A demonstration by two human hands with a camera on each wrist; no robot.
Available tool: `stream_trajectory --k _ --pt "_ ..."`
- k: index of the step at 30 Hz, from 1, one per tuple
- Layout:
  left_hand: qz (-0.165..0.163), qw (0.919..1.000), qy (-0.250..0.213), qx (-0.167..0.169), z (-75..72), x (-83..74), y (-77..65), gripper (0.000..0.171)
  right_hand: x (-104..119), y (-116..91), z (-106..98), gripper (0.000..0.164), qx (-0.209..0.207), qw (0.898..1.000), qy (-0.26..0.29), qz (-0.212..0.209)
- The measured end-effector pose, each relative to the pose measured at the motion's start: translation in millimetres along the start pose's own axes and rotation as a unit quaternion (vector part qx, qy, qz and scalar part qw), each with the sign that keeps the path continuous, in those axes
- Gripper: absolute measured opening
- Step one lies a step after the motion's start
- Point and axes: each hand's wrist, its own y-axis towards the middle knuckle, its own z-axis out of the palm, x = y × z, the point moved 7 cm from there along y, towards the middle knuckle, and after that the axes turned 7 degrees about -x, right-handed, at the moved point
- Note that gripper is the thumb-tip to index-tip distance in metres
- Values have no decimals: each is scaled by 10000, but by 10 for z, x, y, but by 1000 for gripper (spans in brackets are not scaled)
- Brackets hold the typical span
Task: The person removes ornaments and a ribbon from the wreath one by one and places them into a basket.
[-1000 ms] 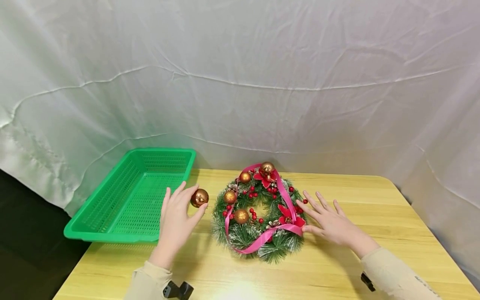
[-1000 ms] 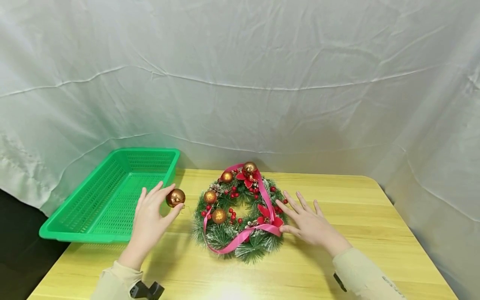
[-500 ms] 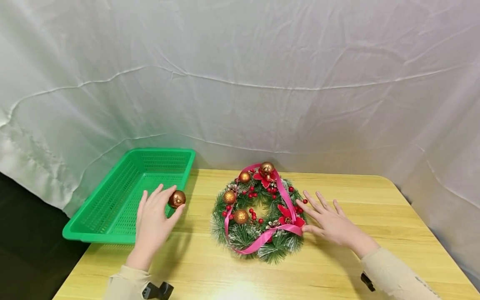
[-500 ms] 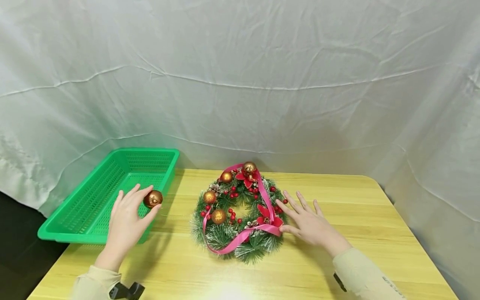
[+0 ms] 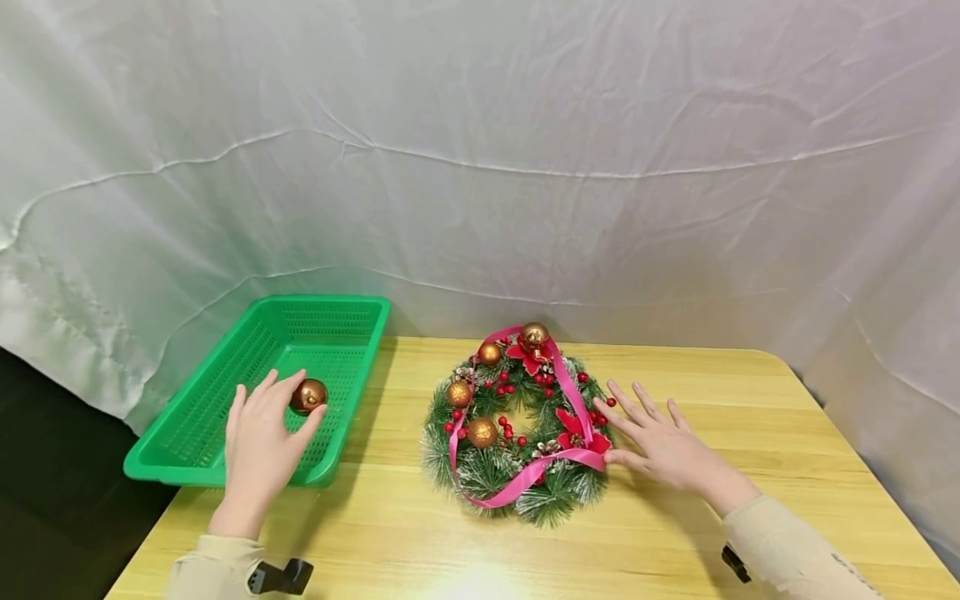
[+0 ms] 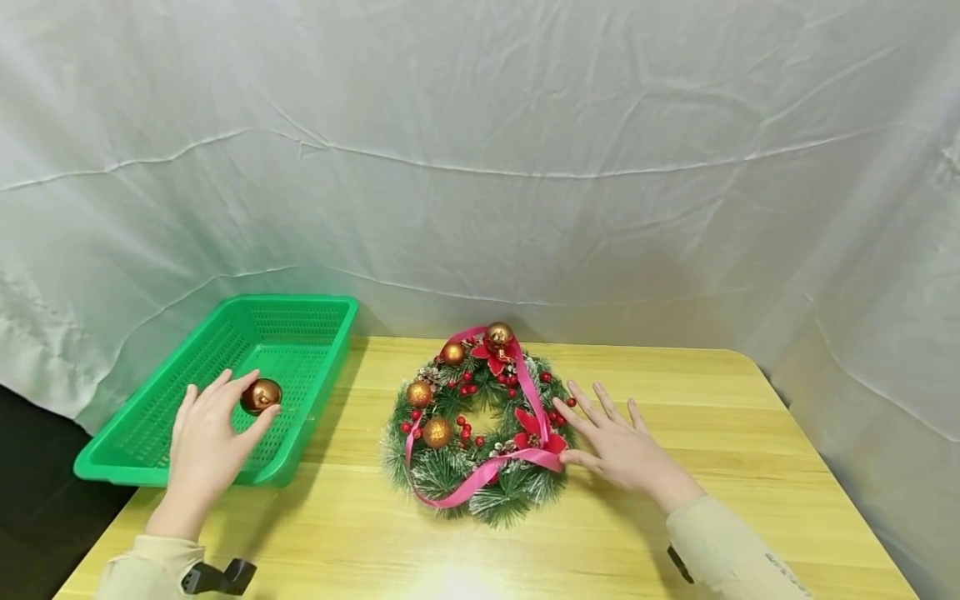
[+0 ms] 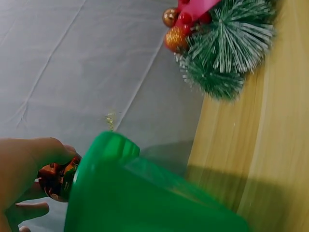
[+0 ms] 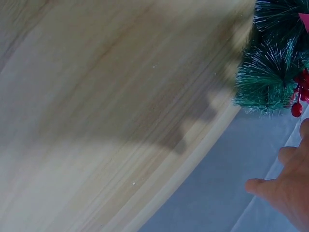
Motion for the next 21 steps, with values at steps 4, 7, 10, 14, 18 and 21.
stream_trajectory --k 4,7,10,14,18,21 --pt "-105 9999 87 106 8 89 -25 53 -4 -4 0 75 -1 10000 26 13" --pt "-198 9995 150 199 17 146 -47 53 -8 -9 -2 75 12 10000 46 33" --pt "-276 9989 223 308 31 199 -68 53 -11 -12 -1 75 35 10000 47 44" --pt "-325 9978 324 478 48 255 -87 54 -13 -13 5 74 54 10000 40 52" --pt "-359 9960 384 717 81 319 -102 55 -25 -15 19 74 39 10000 15 46" --pt "-417 9937 411 955 117 368 -117 54 -24 -17 16 74 -34 10000 17 -17"
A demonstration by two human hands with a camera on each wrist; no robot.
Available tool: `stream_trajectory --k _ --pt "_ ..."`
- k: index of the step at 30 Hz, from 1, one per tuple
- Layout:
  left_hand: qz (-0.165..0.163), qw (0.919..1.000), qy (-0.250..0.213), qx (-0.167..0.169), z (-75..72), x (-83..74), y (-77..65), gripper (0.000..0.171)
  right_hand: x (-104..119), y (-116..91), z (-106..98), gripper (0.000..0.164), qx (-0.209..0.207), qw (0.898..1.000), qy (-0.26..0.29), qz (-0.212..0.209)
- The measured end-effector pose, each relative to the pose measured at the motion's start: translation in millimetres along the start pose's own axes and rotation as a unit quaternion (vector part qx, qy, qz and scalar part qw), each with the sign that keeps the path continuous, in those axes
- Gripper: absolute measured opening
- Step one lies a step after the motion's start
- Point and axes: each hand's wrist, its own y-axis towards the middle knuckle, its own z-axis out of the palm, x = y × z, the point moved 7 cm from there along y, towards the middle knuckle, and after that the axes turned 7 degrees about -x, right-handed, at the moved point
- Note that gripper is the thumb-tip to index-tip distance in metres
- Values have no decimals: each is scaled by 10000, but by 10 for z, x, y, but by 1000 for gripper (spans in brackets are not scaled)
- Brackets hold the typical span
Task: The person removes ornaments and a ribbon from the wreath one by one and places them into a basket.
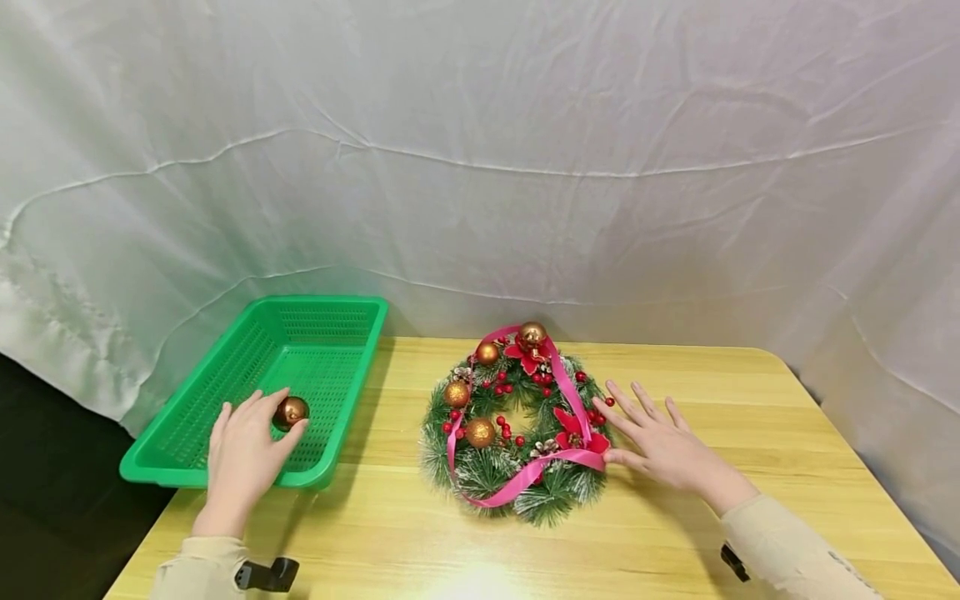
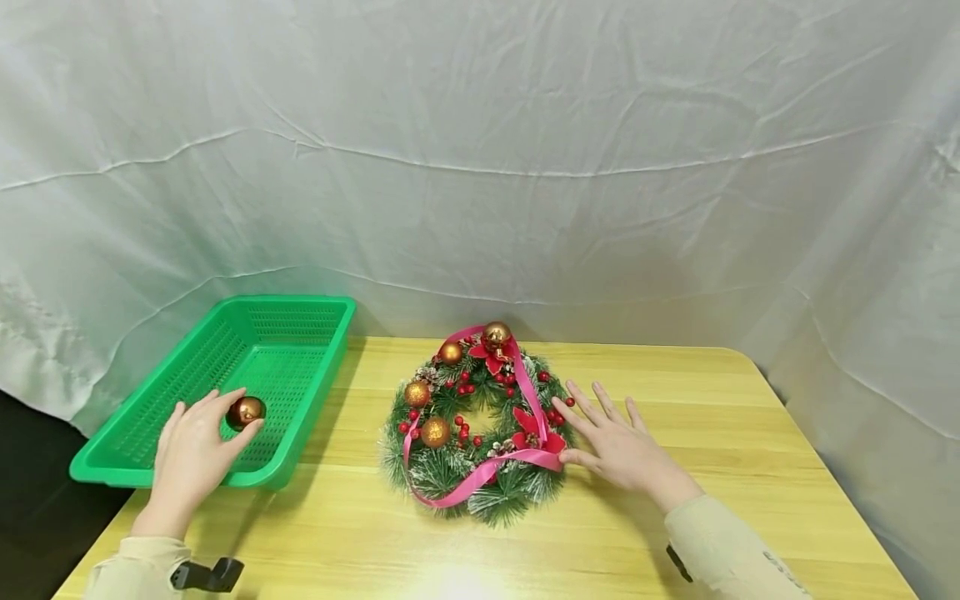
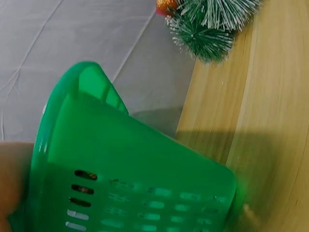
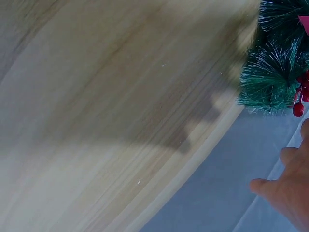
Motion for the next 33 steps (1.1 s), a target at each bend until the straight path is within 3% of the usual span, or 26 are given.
stream_trajectory --k 6,13,24,29,33 --pt "-89 9991 93 411 64 70 -7 53 14 3 -14 75 -94 9998 -88 -136" --pt "-100 9972 164 727 108 136 29 53 15 15 5 77 76 9997 -214 -89" --pt "-304 9885 211 1465 178 222 40 57 23 12 7 77 71 9997 -190 -116" --pt "-411 9871 192 1535 183 220 31 56 17 9 15 78 44 9998 -147 -101" --pt "-341 9906 99 1324 159 182 37 54 28 4 12 78 -16 9998 -146 -150"
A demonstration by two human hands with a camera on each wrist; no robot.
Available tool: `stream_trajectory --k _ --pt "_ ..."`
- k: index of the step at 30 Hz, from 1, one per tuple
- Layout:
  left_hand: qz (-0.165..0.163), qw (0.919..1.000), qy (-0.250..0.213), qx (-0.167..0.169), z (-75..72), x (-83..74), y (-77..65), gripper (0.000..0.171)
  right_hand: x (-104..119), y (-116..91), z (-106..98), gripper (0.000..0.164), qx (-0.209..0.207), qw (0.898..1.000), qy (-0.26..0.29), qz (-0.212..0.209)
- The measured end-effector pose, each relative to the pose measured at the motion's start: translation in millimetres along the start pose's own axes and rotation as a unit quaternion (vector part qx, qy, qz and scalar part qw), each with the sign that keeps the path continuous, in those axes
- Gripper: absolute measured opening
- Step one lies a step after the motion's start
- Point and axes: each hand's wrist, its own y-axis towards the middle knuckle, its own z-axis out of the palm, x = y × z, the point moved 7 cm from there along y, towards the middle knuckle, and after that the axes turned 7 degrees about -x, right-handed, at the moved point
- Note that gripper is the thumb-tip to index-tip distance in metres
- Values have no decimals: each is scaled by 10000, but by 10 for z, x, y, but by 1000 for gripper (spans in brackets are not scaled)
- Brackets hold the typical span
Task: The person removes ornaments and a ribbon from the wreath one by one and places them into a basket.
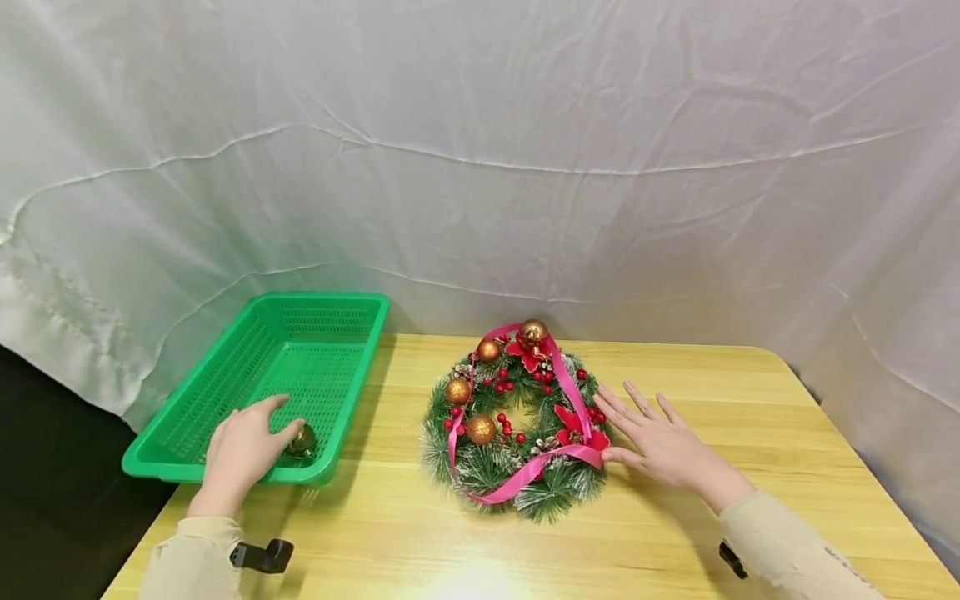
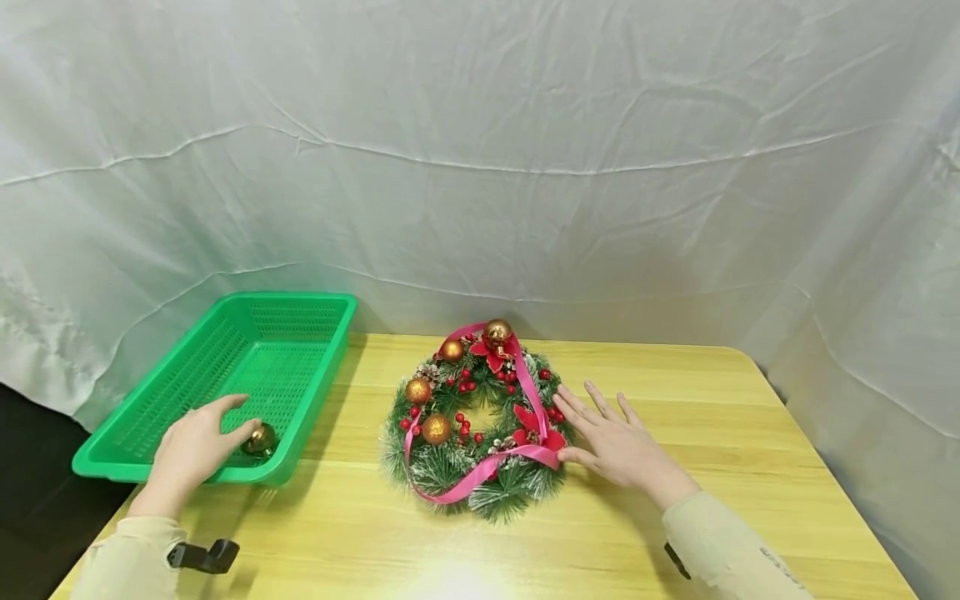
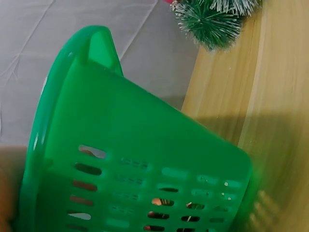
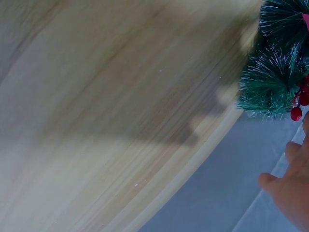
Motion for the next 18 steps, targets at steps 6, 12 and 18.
stream_trajectory --k 6,12,18 --pt "364 9979 -243 -488 -63 -230 -3 49 21 11 9 77 133 9999 -9 -23" --pt "910 9899 -615 -891 -75 -654 -12 46 40 17 13 77 86 9999 7 -87" --pt "1218 9838 -1033 -818 31 -1088 -23 47 50 24 4 77 32 9999 -31 -126"
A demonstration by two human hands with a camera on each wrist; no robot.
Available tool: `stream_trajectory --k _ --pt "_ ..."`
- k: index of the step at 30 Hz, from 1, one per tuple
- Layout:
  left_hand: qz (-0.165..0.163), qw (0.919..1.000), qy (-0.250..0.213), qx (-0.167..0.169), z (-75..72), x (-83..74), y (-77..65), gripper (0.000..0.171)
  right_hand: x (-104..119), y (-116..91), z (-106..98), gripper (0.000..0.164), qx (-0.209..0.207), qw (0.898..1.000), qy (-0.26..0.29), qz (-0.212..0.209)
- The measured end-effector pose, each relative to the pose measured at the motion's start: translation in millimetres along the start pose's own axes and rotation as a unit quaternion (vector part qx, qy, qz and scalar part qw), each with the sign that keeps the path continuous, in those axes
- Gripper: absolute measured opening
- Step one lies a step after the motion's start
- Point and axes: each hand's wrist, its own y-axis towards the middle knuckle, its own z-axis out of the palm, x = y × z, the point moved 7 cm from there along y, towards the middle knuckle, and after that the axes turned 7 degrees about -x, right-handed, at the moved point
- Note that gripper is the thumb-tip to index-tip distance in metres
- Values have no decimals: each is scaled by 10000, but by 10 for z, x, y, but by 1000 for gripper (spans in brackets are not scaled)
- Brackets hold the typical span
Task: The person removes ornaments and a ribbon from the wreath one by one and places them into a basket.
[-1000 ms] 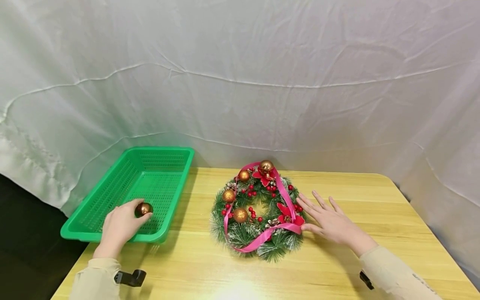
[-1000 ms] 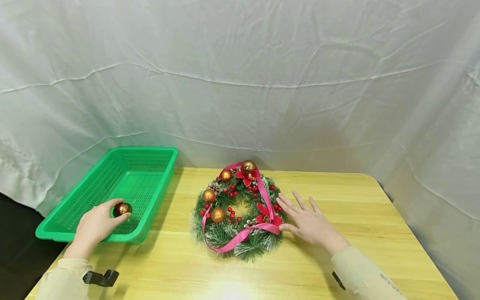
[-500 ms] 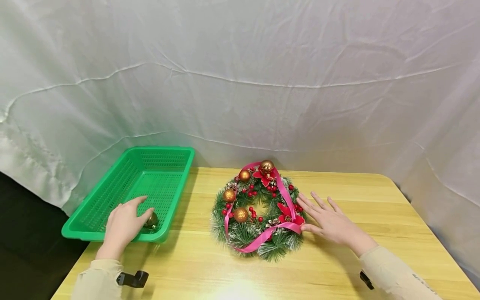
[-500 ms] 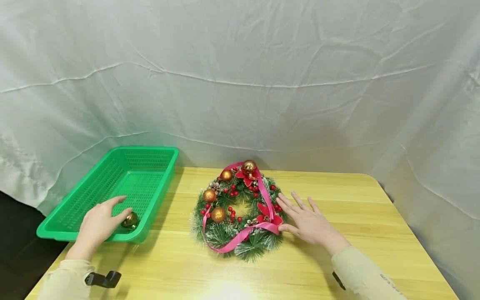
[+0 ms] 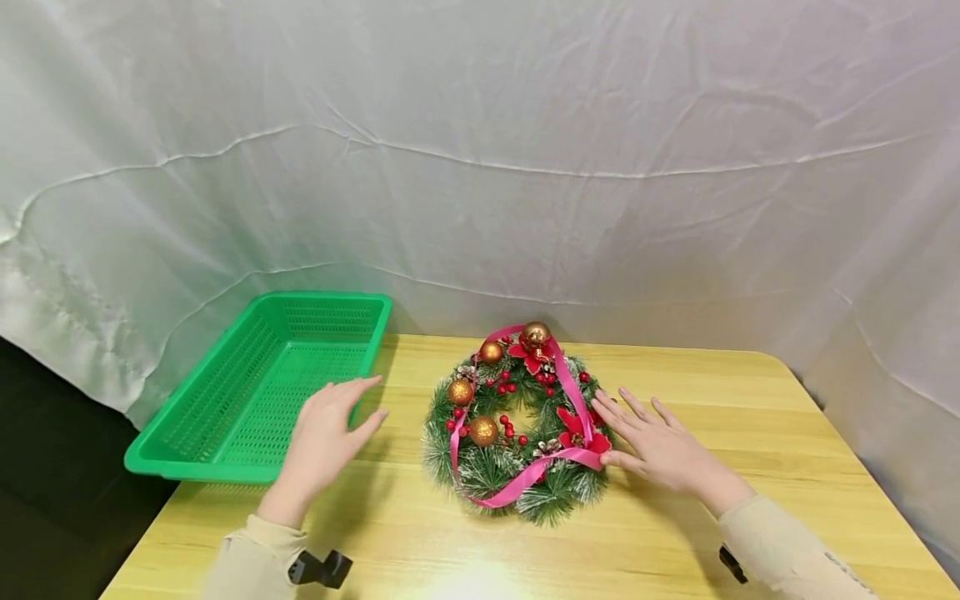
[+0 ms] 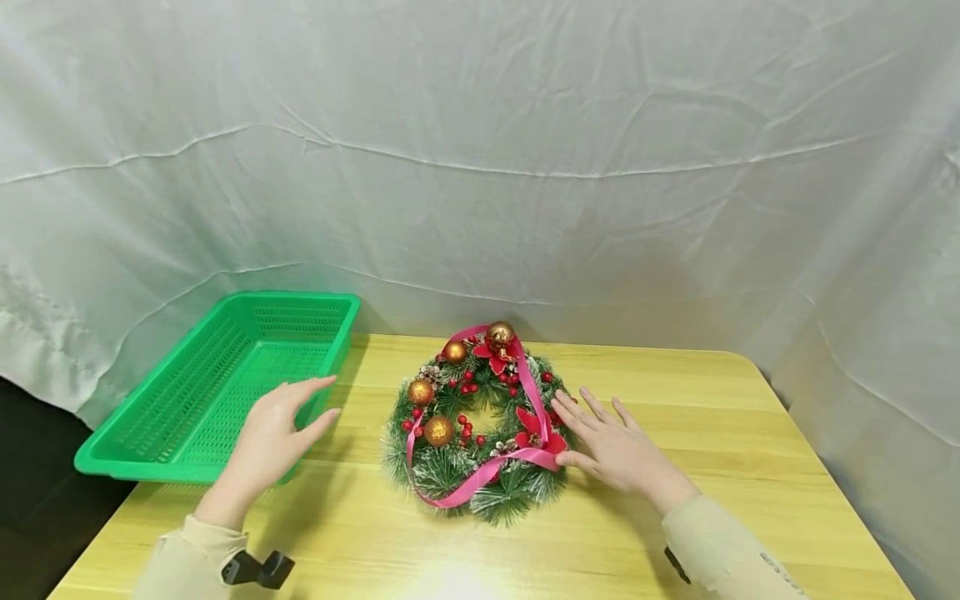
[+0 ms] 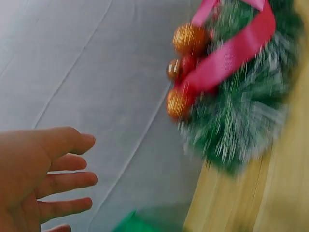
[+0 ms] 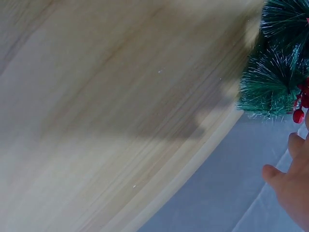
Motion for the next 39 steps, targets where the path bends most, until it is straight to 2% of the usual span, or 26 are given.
stream_trajectory --k 7,12,15,18,25,32,39 --pt "271 9947 -985 70 272 -364 3 52 -9 2 14 77 35 10000 -59 -30" --pt "426 9846 -1671 279 515 -515 -31 55 -14 -3 21 77 -1 10000 -21 -37" --pt "602 9804 -1848 329 644 -591 -61 56 -6 -8 8 77 -110 9999 10 -70" --pt "768 9779 -1903 394 760 -661 -89 56 2 -8 1 77 -154 9998 19 -79" --pt "869 9775 -1849 530 948 -754 -125 58 2 -4 5 77 -35 10000 20 -22" --pt "1385 9810 -1299 404 1047 -795 -123 60 5 -4 9 77 -39 10000 49 -45" --pt "1374 9833 -1130 394 1108 -769 -147 60 -2 -6 20 77 14 10000 51 4"
